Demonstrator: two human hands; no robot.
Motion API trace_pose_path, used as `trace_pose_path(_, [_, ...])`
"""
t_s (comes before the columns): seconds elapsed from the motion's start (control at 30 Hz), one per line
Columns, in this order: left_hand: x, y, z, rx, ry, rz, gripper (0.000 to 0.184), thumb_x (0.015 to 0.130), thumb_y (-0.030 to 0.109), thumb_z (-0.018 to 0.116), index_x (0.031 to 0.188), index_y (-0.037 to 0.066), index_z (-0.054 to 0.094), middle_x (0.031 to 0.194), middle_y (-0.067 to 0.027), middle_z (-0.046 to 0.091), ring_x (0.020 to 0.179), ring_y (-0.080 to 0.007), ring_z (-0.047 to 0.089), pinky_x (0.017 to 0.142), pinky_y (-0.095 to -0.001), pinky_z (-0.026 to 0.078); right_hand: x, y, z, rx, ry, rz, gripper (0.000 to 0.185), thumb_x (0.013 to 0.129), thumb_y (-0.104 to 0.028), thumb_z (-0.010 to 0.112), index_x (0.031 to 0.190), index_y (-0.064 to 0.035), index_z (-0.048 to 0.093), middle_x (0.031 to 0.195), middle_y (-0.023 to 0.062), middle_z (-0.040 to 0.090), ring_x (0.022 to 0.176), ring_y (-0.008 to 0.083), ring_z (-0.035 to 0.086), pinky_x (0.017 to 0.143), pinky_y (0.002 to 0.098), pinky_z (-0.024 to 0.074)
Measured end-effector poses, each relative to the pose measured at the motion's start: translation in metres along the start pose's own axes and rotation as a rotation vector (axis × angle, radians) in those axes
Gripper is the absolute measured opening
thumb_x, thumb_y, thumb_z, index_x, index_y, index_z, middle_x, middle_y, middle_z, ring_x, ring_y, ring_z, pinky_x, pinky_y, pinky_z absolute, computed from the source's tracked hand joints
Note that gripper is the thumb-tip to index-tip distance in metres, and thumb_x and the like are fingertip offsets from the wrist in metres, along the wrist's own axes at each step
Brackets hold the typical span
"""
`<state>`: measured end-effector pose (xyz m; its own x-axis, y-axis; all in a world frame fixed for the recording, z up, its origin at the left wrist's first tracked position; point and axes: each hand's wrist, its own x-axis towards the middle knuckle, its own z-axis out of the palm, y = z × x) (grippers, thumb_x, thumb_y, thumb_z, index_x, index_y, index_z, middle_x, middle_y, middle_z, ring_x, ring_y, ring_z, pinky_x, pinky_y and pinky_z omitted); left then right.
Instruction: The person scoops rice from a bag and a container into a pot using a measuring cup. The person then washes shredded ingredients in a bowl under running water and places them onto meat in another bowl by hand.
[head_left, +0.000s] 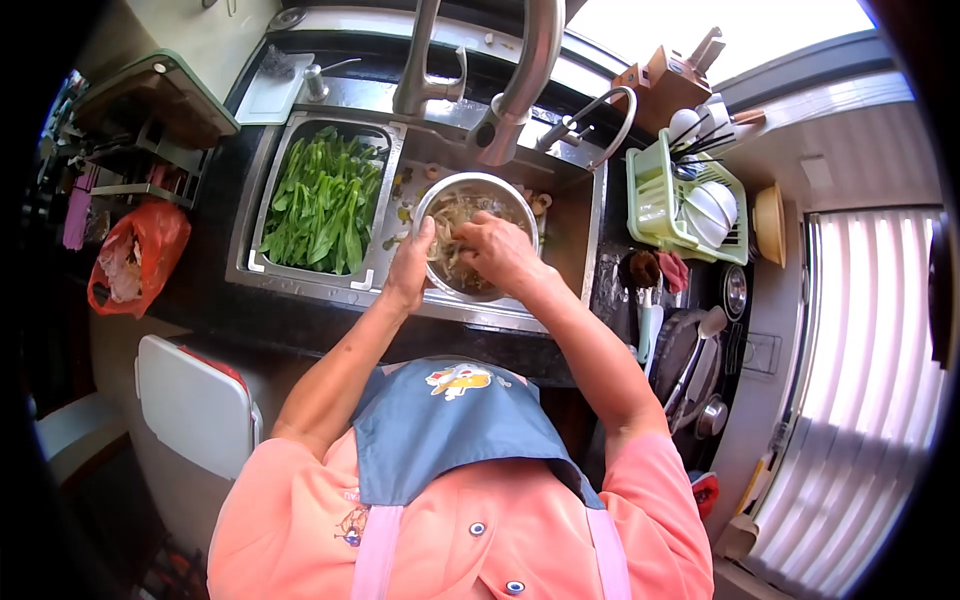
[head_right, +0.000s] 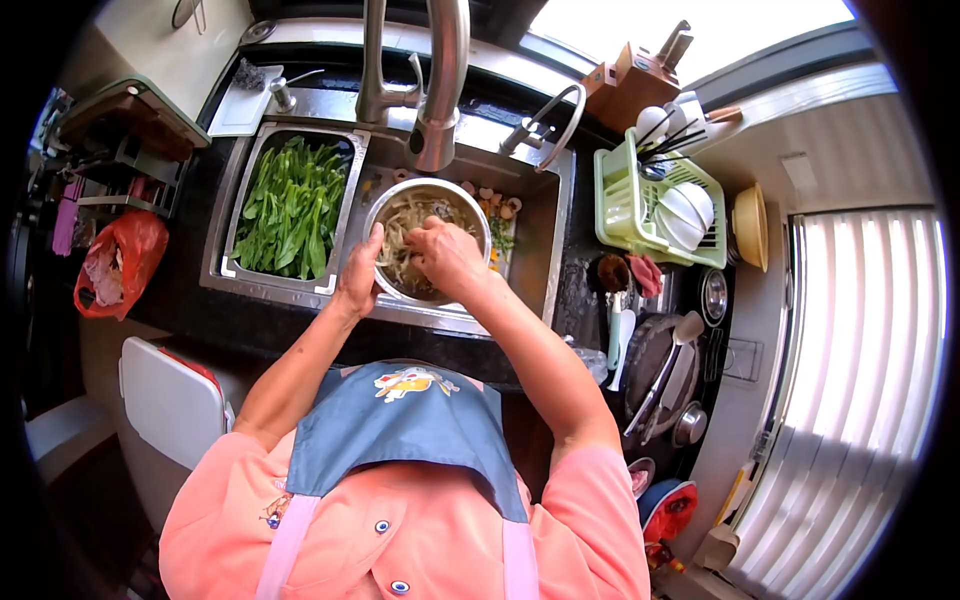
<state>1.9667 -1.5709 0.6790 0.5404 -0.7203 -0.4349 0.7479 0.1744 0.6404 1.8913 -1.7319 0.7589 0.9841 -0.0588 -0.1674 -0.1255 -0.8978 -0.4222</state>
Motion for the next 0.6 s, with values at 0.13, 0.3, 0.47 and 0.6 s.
trace_pose_path(0.13, [-0.005, -0.008, -0.006, 0.043, 0.027, 0.037, 0.06, 0.107, 0.046, 0.042, 0.143, -0.002, 0.047, 0.134, -0.0137, 0.059, 0.119, -0.0201, 0.058, 0.102, -0.035, 0.047, -0.019, -0.03, -0.062, 0.035, 0.135, 0.024, 0.022, 0.083, -0.014, 0.074, 0.104, -0.0083, 0.072, 0.105, 0.0136, 0.068, 0.092, 0.0348, 0.07, 0.079, 0.044, 0.0561])
trace_pose_path(0.3, [-0.01, -0.018, -0.01, 0.034, 0.036, 0.073, 0.056, 0.108, 0.045, 0.042, 0.14, 0.0, 0.05, 0.13, -0.0121, 0.062, 0.115, -0.0191, 0.062, 0.099, -0.0344, 0.051, -0.014, -0.024, -0.026, -0.039, 0.4, -0.087, 0.012, 0.082, -0.016, 0.078, 0.087, -0.0088, 0.07, 0.086, 0.0077, 0.068, 0.081, 0.0246, 0.069, 0.073, 0.0365, 0.0557])
trace_pose_path(0.47, [-0.014, -0.014, -0.021, -0.009, 0.058, 0.077, 0.061, 0.107, 0.045, 0.045, 0.145, -0.002, 0.045, 0.134, -0.0133, 0.058, 0.119, -0.0189, 0.058, 0.1, -0.0342, 0.049, -0.015, -0.018, -0.017, 0.055, 0.516, -0.113, 0.016, 0.079, -0.023, 0.081, 0.085, -0.01, 0.073, 0.094, 0.0069, 0.067, 0.091, 0.028, 0.063, 0.081, 0.0399, 0.0513])
trace_pose_path(0.6, [-0.013, -0.015, -0.018, -0.004, 0.086, 0.133, 0.06, 0.107, 0.045, 0.045, 0.145, -0.002, 0.046, 0.135, -0.0134, 0.058, 0.121, -0.0202, 0.057, 0.103, -0.0346, 0.046, 0.0, 0.005, -0.009, -0.038, 0.454, -0.357, 0.011, 0.08, -0.017, 0.08, 0.085, -0.0094, 0.074, 0.092, 0.0053, 0.067, 0.086, 0.0281, 0.063, 0.078, 0.0435, 0.0499])
